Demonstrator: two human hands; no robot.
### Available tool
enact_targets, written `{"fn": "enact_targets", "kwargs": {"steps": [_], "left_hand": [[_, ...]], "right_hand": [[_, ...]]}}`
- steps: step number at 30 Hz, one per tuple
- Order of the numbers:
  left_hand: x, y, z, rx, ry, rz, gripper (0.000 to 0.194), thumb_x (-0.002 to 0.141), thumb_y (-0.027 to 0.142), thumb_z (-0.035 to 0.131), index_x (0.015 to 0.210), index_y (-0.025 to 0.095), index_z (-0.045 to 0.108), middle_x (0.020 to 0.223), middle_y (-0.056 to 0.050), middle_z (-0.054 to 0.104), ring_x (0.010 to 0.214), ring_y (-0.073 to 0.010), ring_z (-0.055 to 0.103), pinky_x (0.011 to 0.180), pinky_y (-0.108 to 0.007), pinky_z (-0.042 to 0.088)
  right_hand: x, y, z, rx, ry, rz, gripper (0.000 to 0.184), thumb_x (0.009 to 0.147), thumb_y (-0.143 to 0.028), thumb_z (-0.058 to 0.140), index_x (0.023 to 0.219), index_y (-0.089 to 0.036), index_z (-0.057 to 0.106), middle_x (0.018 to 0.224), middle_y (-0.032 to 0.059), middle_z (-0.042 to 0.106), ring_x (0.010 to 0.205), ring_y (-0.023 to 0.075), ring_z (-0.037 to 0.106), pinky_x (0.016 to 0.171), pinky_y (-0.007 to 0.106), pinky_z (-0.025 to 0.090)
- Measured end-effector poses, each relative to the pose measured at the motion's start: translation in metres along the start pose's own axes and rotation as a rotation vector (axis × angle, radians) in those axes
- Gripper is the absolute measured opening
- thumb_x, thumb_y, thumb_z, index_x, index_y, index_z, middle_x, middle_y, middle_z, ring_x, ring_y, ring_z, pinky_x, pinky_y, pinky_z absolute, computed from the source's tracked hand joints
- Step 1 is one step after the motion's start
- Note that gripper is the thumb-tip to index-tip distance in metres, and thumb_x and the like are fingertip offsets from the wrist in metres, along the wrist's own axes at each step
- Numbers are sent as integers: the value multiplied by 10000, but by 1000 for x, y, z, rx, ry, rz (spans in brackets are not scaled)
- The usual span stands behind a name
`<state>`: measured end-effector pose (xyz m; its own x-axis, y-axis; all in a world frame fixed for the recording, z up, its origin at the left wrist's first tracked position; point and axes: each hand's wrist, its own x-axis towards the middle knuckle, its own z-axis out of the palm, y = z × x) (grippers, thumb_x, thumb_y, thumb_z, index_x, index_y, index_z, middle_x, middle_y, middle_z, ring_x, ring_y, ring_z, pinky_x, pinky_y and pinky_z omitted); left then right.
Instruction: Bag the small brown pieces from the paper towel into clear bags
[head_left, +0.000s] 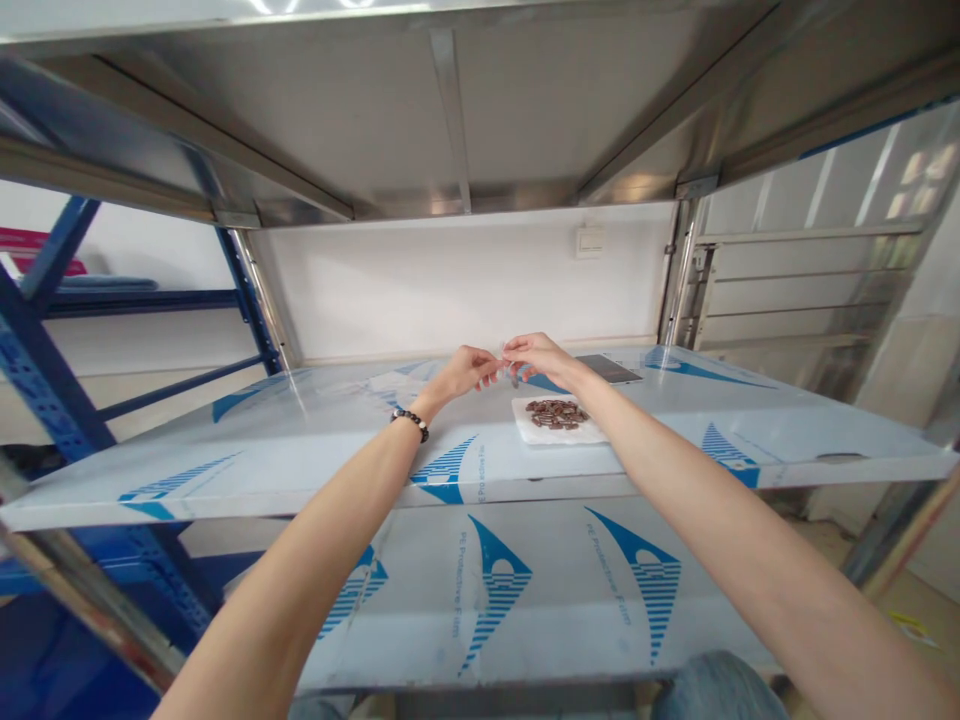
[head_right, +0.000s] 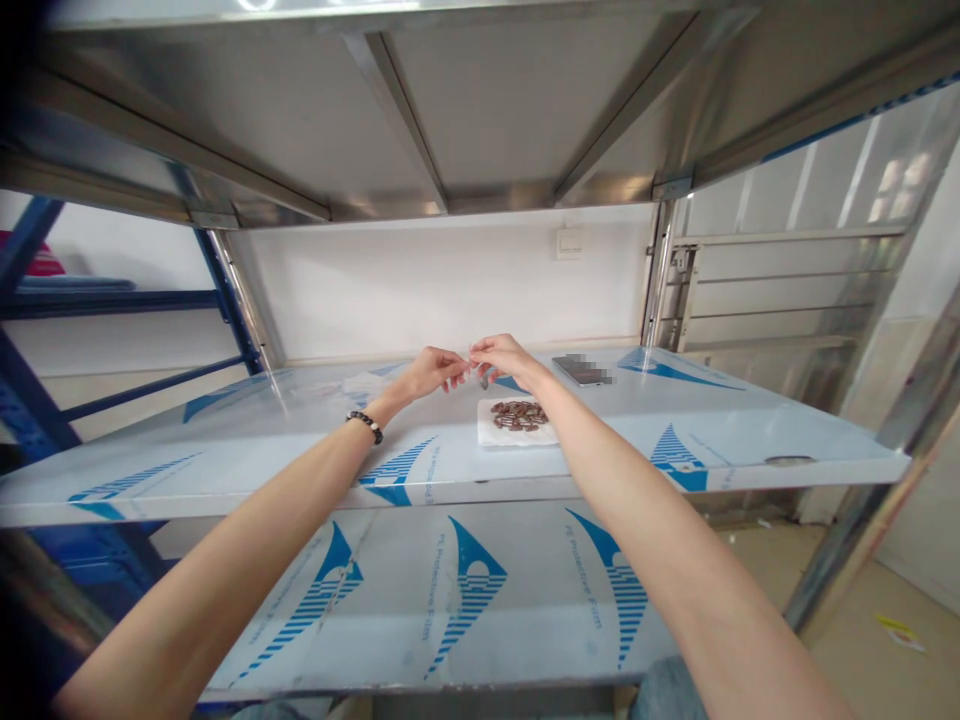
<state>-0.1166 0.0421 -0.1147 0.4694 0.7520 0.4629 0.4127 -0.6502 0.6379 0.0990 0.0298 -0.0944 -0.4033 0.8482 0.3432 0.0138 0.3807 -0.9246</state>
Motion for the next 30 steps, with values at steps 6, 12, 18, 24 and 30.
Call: {"fn": "enact_targets", "kwargs": {"steps": [6,12,18,24,30], "left_hand": [[-3,6,5,78,136,-39,387,916,511,769,784,176,627,586,1,630,520,-117,557,516,-229,403],[-4,9,0,114,48,7,446,983,548,661,730,186,597,565,-12,628,502,-127,597,529,-228,433],[-2,2,3,6,-17,-15,414,960,542,695,814,154,674,654,-50,677,560,-147,650,545,-243,507],[-6,11,2,-8,-80,-10,336,962,450,684,899,127,749,722,-70,709,617,-151,668,580,-250,538],[-6,13,3,-72,-146,-18,255,933,343,644,934,123,773,773,-84,732,659,-170,696,593,-265,558]], "right_hand": [[2,3,2,-57,12,12,124,905,-59,776,800,-124,762,750,83,763,567,108,663,439,153,458],[-1,-5,8,-41,51,11,157,890,-36,775,775,-137,740,713,64,753,576,126,701,461,161,485],[-6,-11,8,-36,3,23,157,897,-43,780,763,-123,759,714,79,756,579,128,694,467,167,490],[-9,-12,7,-45,-76,53,142,902,-79,803,771,-123,774,729,85,762,603,122,674,497,166,496],[-8,-8,4,-107,-101,25,184,881,-102,820,722,-147,739,668,48,706,617,123,633,522,176,473]]}}
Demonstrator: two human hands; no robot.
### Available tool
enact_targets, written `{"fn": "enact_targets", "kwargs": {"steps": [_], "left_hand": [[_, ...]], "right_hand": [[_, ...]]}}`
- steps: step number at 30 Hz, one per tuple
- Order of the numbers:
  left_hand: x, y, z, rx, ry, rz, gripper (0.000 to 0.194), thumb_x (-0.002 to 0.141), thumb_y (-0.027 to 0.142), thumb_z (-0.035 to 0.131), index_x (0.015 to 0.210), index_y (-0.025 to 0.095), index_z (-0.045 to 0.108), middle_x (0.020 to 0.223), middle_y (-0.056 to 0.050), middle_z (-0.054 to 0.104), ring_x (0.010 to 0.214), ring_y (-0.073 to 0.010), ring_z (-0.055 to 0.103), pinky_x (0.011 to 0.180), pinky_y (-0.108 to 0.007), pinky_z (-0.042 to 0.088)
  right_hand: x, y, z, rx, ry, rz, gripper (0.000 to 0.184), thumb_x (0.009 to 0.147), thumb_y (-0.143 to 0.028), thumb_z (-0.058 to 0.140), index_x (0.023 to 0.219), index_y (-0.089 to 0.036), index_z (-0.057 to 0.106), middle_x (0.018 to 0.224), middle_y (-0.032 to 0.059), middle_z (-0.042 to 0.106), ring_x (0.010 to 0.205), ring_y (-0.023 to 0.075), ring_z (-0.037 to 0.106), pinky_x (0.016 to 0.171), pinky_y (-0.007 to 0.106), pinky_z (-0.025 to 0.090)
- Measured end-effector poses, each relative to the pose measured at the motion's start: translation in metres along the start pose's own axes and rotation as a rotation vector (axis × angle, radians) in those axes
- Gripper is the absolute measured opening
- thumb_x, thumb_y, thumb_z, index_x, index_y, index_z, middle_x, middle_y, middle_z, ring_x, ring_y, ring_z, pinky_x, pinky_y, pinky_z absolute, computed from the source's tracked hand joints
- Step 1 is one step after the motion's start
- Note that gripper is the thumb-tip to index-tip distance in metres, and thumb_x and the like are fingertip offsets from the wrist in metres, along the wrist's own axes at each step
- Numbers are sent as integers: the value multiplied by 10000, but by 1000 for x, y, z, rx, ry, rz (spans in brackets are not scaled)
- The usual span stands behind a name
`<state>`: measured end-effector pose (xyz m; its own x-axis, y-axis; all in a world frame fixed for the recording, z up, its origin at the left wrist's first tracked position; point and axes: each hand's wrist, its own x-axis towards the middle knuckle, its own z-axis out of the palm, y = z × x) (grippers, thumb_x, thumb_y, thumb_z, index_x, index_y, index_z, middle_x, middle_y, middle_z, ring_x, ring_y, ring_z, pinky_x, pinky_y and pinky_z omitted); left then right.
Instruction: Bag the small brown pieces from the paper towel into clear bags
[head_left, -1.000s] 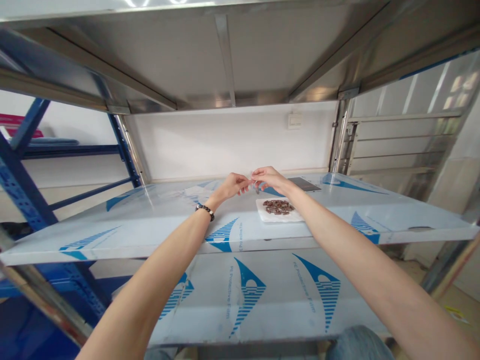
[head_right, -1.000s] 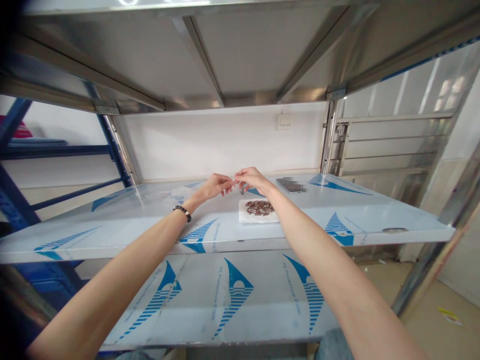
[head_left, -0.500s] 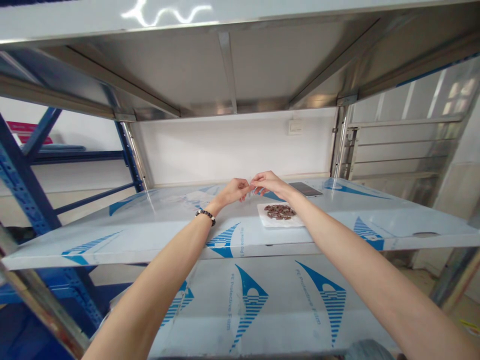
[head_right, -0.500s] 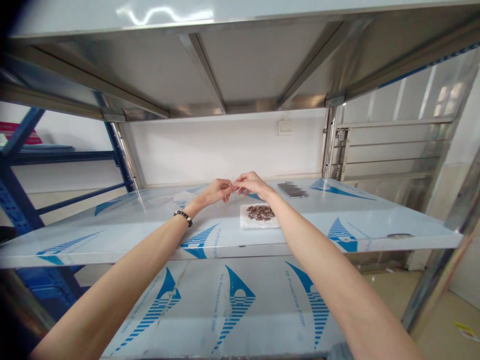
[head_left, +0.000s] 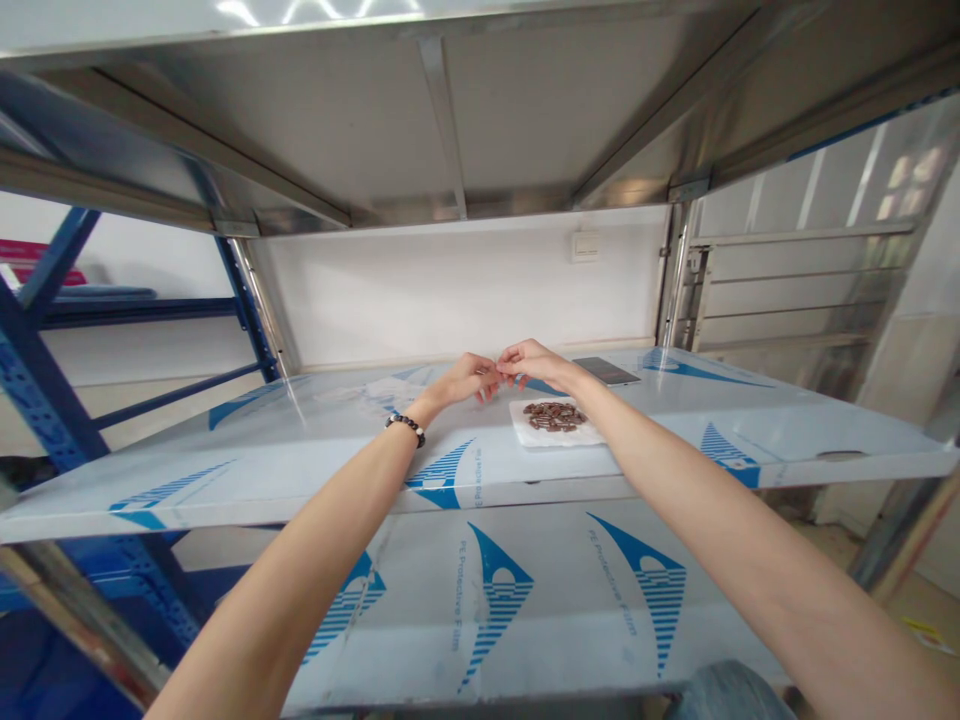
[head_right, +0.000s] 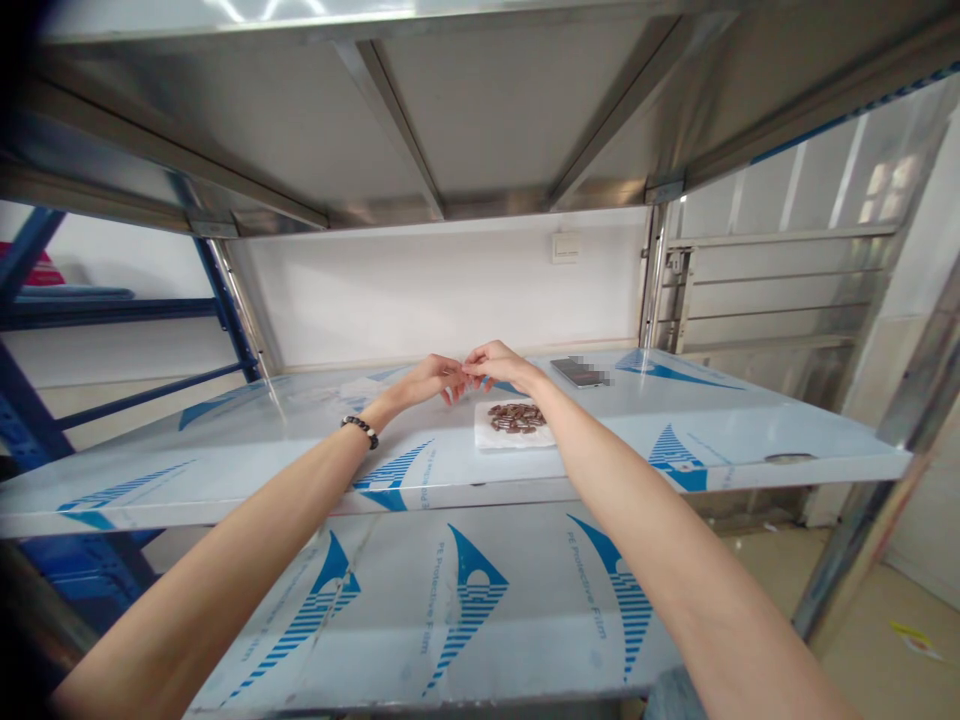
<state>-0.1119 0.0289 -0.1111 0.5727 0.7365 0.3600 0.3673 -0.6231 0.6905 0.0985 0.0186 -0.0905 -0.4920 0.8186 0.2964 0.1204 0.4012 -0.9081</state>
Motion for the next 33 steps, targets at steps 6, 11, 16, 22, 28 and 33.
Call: {"fn": "enact_targets", "kwargs": {"steps": [6,11,16,22,28,33], "left_hand": [[3,-3,1,85,49,-6,230,936,238,556,903,119,749,685,-45,690,555,-138,641,535,-238,514],[4,-1,2,132,100,4,237,983,266,565,865,130,720,649,-27,663,520,-117,605,504,-219,487],[1,4,3,99,81,26,305,978,413,664,936,120,738,747,-62,720,562,-125,644,528,-234,525],[1,4,4,95,99,23,221,958,267,595,877,114,732,705,-65,717,567,-135,665,526,-229,531],[3,-1,6,99,132,-10,200,914,205,564,823,118,719,666,-53,698,534,-134,655,516,-224,509],[3,4,4,166,171,14,216,888,217,543,748,136,688,581,-13,632,475,-111,564,502,-218,427]], "right_hand": [[8,9,-5,-128,-34,-55,155,908,-177,792,771,-153,722,712,44,711,624,130,624,523,214,469],[14,15,-8,-170,25,-70,129,952,-130,691,828,-153,718,726,46,710,610,122,613,507,216,456],[15,18,-10,-178,9,-87,107,953,-202,721,858,-156,737,734,50,710,626,126,614,490,216,419],[16,21,-13,-190,18,-116,158,928,-294,770,865,-150,758,740,53,718,616,119,604,500,221,407],[14,19,-12,-207,-12,-126,129,930,-249,734,851,-148,751,732,47,714,596,112,588,509,221,409],[13,13,-7,-246,-14,-131,124,926,-137,644,822,-162,707,649,14,647,565,116,568,497,222,400]]}}
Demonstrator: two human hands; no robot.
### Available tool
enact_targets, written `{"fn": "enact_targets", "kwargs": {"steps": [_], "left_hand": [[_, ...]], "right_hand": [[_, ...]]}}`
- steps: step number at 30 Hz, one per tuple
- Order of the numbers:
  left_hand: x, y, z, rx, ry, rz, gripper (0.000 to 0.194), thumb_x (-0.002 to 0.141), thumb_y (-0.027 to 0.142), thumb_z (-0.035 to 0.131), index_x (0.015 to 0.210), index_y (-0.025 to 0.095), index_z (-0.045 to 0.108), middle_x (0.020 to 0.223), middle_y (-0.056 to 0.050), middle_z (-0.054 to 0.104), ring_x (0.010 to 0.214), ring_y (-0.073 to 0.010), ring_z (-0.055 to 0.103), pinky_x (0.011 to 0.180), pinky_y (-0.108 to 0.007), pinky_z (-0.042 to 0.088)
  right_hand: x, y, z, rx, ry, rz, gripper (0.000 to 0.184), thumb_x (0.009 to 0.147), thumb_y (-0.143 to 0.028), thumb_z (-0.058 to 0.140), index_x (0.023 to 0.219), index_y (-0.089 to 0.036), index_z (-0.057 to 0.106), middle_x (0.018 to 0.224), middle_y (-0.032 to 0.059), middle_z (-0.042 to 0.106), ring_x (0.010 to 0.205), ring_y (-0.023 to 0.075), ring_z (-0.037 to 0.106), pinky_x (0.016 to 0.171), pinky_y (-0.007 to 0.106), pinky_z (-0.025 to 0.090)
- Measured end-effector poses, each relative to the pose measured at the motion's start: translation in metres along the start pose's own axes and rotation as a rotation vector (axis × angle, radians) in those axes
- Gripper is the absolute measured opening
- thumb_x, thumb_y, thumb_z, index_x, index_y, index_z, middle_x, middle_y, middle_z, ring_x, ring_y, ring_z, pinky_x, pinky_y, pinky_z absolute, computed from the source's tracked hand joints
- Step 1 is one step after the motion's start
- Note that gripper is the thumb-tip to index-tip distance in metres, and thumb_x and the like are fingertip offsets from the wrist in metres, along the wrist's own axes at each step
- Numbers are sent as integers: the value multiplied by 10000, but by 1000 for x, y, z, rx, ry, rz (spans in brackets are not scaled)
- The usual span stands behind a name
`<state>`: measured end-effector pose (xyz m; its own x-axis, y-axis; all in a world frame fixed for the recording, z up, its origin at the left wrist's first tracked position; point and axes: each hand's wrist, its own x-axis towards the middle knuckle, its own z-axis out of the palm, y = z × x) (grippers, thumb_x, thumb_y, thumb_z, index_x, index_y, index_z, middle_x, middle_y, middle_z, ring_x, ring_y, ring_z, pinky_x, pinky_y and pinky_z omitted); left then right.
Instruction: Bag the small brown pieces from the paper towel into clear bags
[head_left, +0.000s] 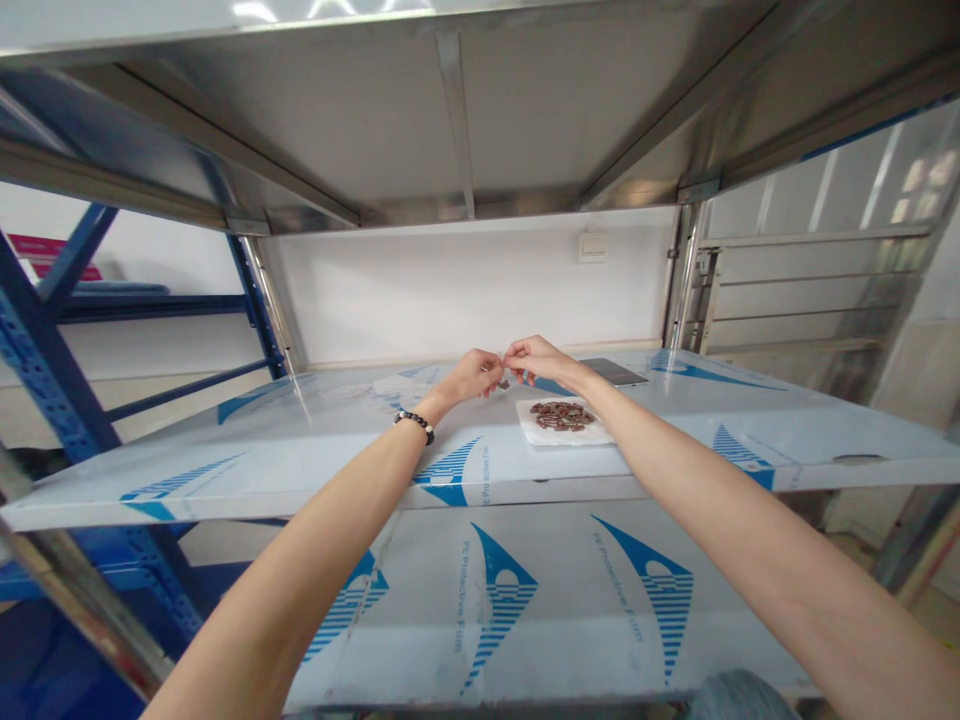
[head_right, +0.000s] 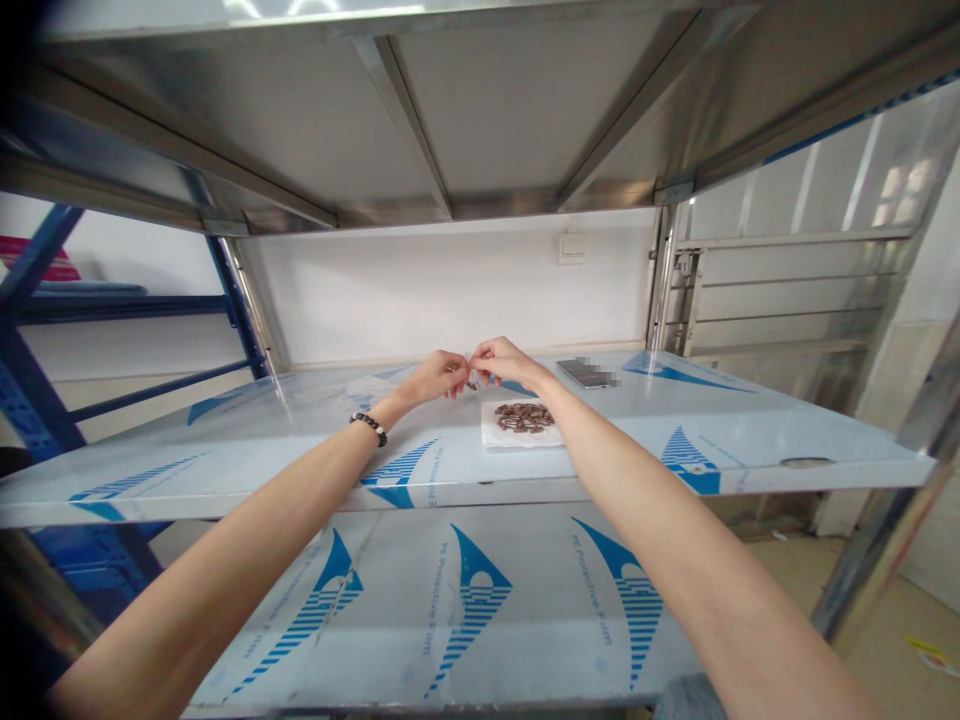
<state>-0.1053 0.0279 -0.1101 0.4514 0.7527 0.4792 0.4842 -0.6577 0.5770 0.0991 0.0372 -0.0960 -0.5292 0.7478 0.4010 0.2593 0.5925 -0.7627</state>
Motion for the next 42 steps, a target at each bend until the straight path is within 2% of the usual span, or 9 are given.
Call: {"fn": "enact_targets", "kwargs": {"steps": [10,18,21,24,26,29,31,36,42], "left_hand": [[-1,9,0,221,105,34,318,811,297,602,523,185,524,457,36,452,500,-100,383,537,-274,242],[2,8,-3,186,197,-1,340,814,225,631,501,194,501,434,20,463,468,-102,409,524,-272,277],[3,8,0,64,145,14,290,839,218,608,559,180,546,494,1,556,458,-97,463,516,-245,328],[4,6,3,-14,114,29,247,841,239,627,608,164,590,549,-17,620,470,-95,506,523,-226,369],[4,5,3,7,149,27,259,829,248,638,589,160,592,530,-16,608,471,-95,501,522,-223,357],[5,7,2,99,227,8,292,814,254,623,541,160,582,477,-3,557,461,-94,456,512,-237,303],[4,11,2,138,268,-5,312,813,266,617,522,164,570,455,7,526,459,-93,432,510,-247,278],[-1,22,3,61,238,13,338,847,334,612,558,162,583,478,11,535,475,-92,448,521,-244,291],[-3,29,3,31,256,38,321,836,306,609,549,173,556,471,17,514,470,-91,419,517,-249,290]], "right_hand": [[2,-3,8,-215,26,-27,94,854,-101,609,814,-165,665,611,-24,576,528,123,509,531,257,349],[9,1,3,-457,257,-104,114,757,-169,632,666,-190,567,660,-13,556,707,158,497,671,291,334],[7,2,5,-402,236,-161,34,801,-159,622,811,-188,607,750,5,603,752,171,532,707,289,372],[5,5,7,-311,159,-184,240,836,-133,611,1066,-201,606,831,3,626,761,179,560,728,287,410],[7,8,7,-326,184,-176,356,821,-109,618,1159,-210,575,855,-3,619,762,184,562,735,292,416],[12,11,6,-405,291,-171,426,768,-68,614,1167,-209,571,918,11,611,802,197,568,752,302,419],[16,12,7,-450,340,-179,370,752,-60,607,1092,-205,594,974,37,612,861,208,583,780,309,430],[13,7,11,-384,211,-258,338,736,-79,692,1042,-203,615,1027,48,667,898,197,624,788,291,464],[2,-5,12,-227,233,50,209,850,-95,680,1014,-203,607,754,16,694,519,137,606,499,242,393]]}}
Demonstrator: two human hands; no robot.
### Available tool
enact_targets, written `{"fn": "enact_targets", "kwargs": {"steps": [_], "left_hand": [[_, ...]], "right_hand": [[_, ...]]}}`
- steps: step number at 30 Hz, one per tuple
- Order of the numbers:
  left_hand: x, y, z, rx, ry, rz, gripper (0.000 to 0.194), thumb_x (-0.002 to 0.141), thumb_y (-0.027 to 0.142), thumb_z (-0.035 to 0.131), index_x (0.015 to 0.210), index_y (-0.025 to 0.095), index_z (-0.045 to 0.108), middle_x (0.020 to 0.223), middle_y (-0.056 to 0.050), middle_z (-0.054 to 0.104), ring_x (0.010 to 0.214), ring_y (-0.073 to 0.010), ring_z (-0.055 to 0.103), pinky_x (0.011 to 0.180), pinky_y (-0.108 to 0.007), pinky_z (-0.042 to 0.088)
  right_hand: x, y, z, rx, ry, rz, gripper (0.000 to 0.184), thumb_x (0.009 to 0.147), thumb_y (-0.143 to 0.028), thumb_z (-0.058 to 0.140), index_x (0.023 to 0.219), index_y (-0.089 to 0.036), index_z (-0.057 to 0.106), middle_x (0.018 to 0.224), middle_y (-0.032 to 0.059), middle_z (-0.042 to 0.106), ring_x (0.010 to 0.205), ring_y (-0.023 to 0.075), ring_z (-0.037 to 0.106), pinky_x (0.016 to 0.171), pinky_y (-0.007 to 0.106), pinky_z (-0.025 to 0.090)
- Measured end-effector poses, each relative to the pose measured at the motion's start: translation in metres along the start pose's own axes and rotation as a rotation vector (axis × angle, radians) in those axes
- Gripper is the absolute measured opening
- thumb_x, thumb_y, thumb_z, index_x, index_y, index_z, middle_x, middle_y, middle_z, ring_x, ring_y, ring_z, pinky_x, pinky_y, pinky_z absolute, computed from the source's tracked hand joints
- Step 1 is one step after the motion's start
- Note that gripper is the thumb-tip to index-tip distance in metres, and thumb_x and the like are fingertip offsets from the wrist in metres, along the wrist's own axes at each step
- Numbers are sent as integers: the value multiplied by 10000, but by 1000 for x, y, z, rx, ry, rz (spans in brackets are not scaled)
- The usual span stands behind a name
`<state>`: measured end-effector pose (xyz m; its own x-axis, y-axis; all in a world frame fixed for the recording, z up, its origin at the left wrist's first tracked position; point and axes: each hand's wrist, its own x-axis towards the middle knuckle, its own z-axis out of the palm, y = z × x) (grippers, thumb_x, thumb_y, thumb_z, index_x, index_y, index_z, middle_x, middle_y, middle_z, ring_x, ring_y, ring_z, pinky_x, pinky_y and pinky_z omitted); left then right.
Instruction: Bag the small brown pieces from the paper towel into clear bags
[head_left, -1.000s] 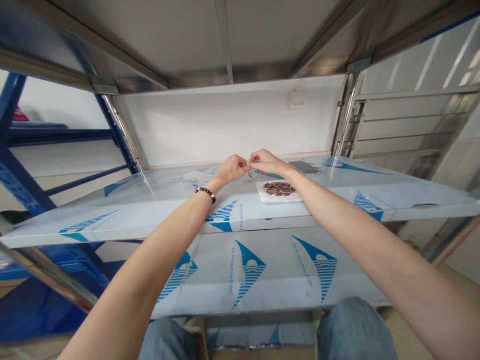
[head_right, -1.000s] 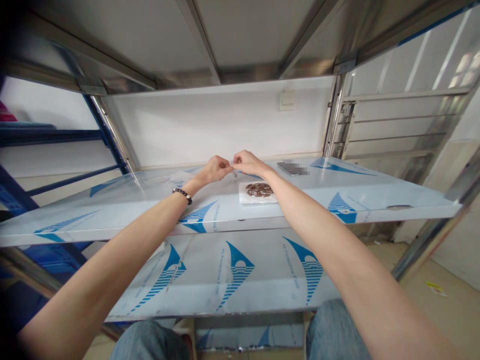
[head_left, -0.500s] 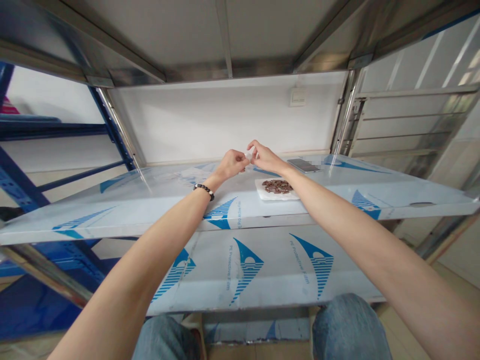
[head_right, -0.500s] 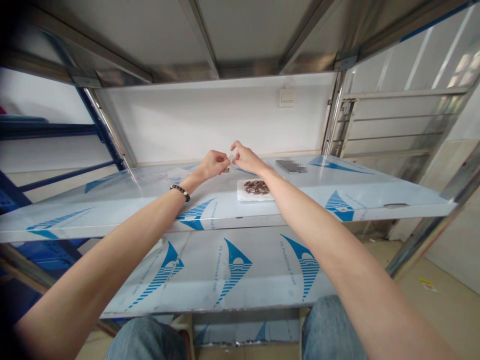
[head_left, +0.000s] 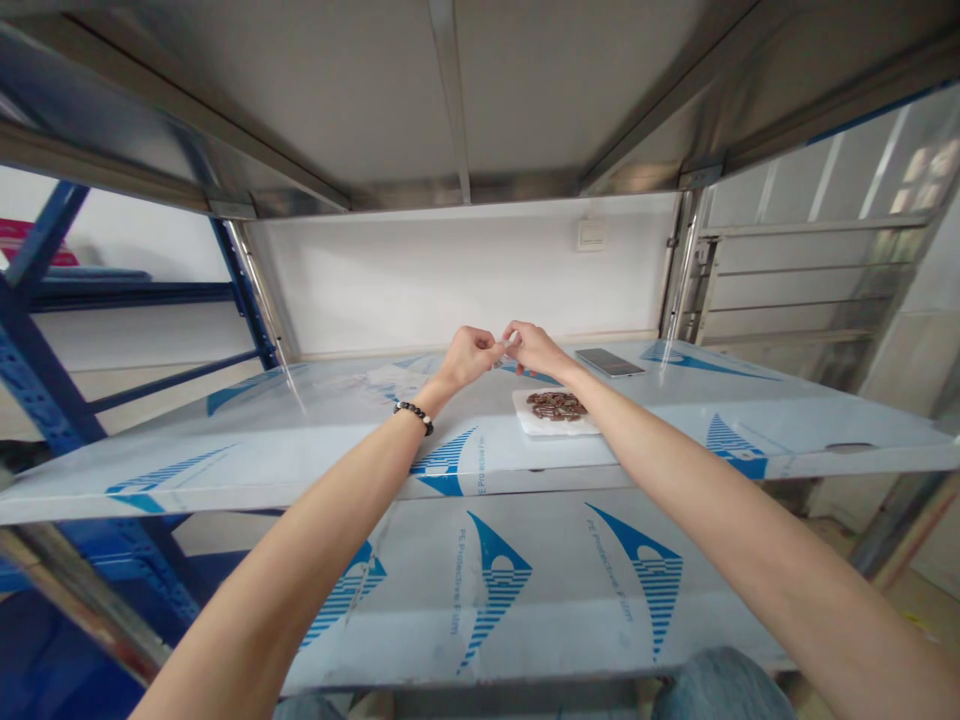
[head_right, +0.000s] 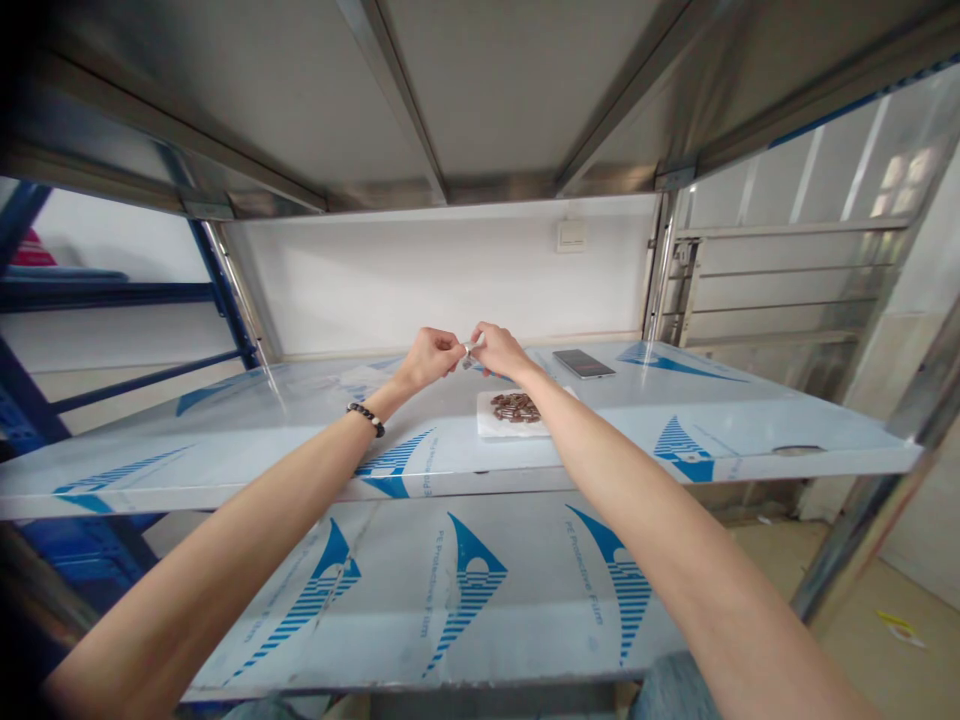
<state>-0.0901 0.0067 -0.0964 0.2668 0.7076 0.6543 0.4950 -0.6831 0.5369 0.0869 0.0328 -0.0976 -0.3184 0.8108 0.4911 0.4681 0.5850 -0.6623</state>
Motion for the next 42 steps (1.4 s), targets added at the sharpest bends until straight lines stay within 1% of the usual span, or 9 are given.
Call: {"fn": "enact_targets", "kwargs": {"steps": [3,5,9,12,15,21,28,35,42], "left_hand": [[3,-4,0,-40,-38,-19,300,862,296,581,588,175,573,523,-3,562,490,-106,469,519,-246,336],[6,-11,-1,-81,-26,-43,243,895,274,546,689,168,618,656,-32,647,576,-123,548,551,-234,395],[6,-29,-3,-203,113,-282,138,955,275,549,1002,178,635,1035,-91,733,794,-159,660,607,-228,480],[1,-35,-3,-462,-46,-419,223,994,376,590,1092,179,630,1133,-131,745,869,-207,737,671,-288,564],[-1,-31,-3,-674,-192,-417,241,982,384,663,1041,151,683,1086,-155,778,883,-231,776,737,-317,596],[2,-32,-7,-695,-42,-479,207,983,337,732,932,139,703,897,-125,800,739,-181,766,666,-261,564],[1,-37,-8,-644,-69,-453,281,997,418,741,997,137,729,1140,-180,820,836,-217,808,668,-279,586],[2,-37,-6,-779,-128,-402,268,840,278,928,984,103,784,1043,-153,832,922,-195,804,877,-284,606],[1,-31,-9,-818,-59,-422,136,880,193,886,905,96,794,997,-142,833,918,-193,807,997,-335,618]], "right_hand": [[0,-4,-3,82,-5,62,165,858,-67,663,972,-183,635,769,41,714,486,139,650,425,228,363],[0,-5,-5,149,-3,95,148,859,-49,634,942,-168,658,805,59,723,502,144,686,399,219,347],[0,-4,-9,330,30,133,114,873,-70,629,929,-160,669,894,86,750,569,157,740,380,204,329],[0,-5,-11,454,34,146,125,892,-84,652,981,-166,682,982,108,780,643,172,770,393,199,355],[-1,-9,-13,522,5,174,172,917,-79,671,1062,-166,704,1067,140,804,694,177,782,417,200,394],[0,-4,-16,589,-17,174,326,867,21,665,1145,-149,675,1049,160,814,716,192,792,473,210,477],[2,7,-16,584,82,104,507,767,15,696,1213,-202,593,1002,77,763,712,189,774,542,245,564],[4,10,-14,545,151,43,438,743,-16,672,1139,-197,619,900,24,699,734,167,724,574,251,579],[4,5,-15,586,182,61,323,757,-26,723,1024,-185,636,891,16,684,693,142,722,584,230,559]]}}
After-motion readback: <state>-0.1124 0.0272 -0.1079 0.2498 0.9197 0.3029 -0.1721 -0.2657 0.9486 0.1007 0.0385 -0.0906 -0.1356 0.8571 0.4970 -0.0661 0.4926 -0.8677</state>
